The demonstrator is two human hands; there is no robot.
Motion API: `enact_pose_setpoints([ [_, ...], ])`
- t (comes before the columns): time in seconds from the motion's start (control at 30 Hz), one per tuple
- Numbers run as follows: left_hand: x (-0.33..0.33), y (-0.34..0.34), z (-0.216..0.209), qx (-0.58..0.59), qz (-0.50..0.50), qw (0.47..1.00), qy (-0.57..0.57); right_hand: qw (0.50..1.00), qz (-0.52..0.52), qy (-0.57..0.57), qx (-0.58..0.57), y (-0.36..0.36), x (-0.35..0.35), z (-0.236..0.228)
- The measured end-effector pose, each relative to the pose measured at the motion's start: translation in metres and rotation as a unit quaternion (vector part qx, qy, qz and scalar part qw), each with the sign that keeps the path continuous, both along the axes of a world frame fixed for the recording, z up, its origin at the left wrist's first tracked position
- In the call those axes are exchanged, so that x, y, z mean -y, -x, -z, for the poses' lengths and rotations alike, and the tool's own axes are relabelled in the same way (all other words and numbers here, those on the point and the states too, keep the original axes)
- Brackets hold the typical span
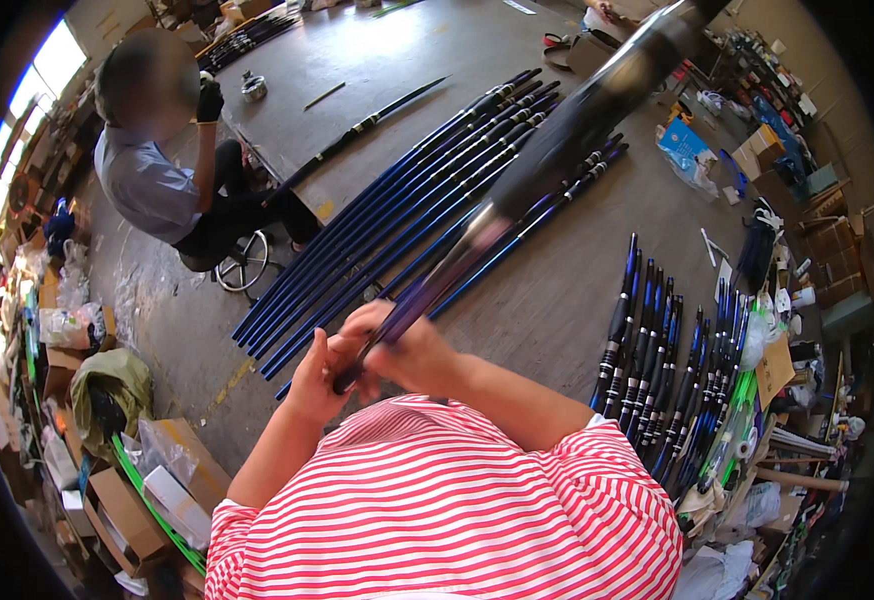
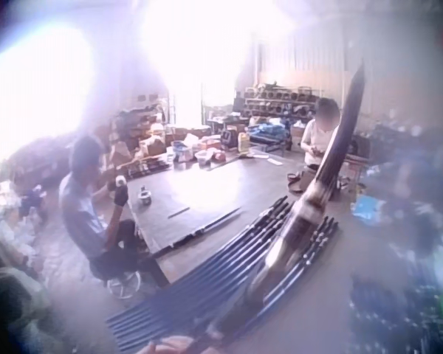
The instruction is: The person marks several blue fishing rods with a white marker, then repeatedly picks up individual rods, extends their sections, and places them back on the table. The person handles the rods one at a time in a repetitive sequence.
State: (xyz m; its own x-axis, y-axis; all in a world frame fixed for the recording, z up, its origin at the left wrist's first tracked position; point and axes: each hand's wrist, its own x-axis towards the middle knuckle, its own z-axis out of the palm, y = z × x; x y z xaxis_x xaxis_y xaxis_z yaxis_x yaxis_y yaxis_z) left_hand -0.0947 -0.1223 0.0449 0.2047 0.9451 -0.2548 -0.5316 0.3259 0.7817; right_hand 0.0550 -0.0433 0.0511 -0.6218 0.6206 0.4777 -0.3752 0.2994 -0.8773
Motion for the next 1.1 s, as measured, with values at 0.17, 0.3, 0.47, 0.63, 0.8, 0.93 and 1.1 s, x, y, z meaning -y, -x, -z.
enact_pose_setpoints([
  [0.17, 0.034, 0.031, 0.008, -0.233, 0.042, 0.971, -0.043, 0.998, 0.045, -0.021, 0.041, -0.028, -0.010, 0.013],
  [0.3, 0.079, 0.084, 0.038, -0.402, 0.060, 0.913, 0.030, 0.944, 0.161, 0.233, -0.168, -0.075, -0.048, 0.003],
  [0.47, 0.138, 0.127, 0.057, -0.395, 0.084, 0.910, 0.092, 0.893, 0.211, 0.357, -0.175, -0.114, -0.068, 0.023],
  [0.63, 0.163, 0.144, 0.062, -0.343, 0.086, 0.926, 0.132, 0.894, 0.196, 0.385, -0.122, -0.110, -0.059, 0.032],
  [0.8, 0.177, 0.149, 0.063, -0.324, 0.080, 0.930, 0.154, 0.899, 0.177, 0.392, -0.089, -0.104, -0.060, 0.033],
  [0.93, 0.197, 0.170, 0.069, -0.307, 0.071, 0.934, 0.170, 0.894, 0.173, 0.391, -0.136, -0.109, -0.067, 0.037],
  [1.1, 0.224, 0.194, 0.074, -0.260, 0.042, 0.933, 0.244, 0.881, 0.213, 0.394, -0.154, -0.124, -0.076, 0.035],
])
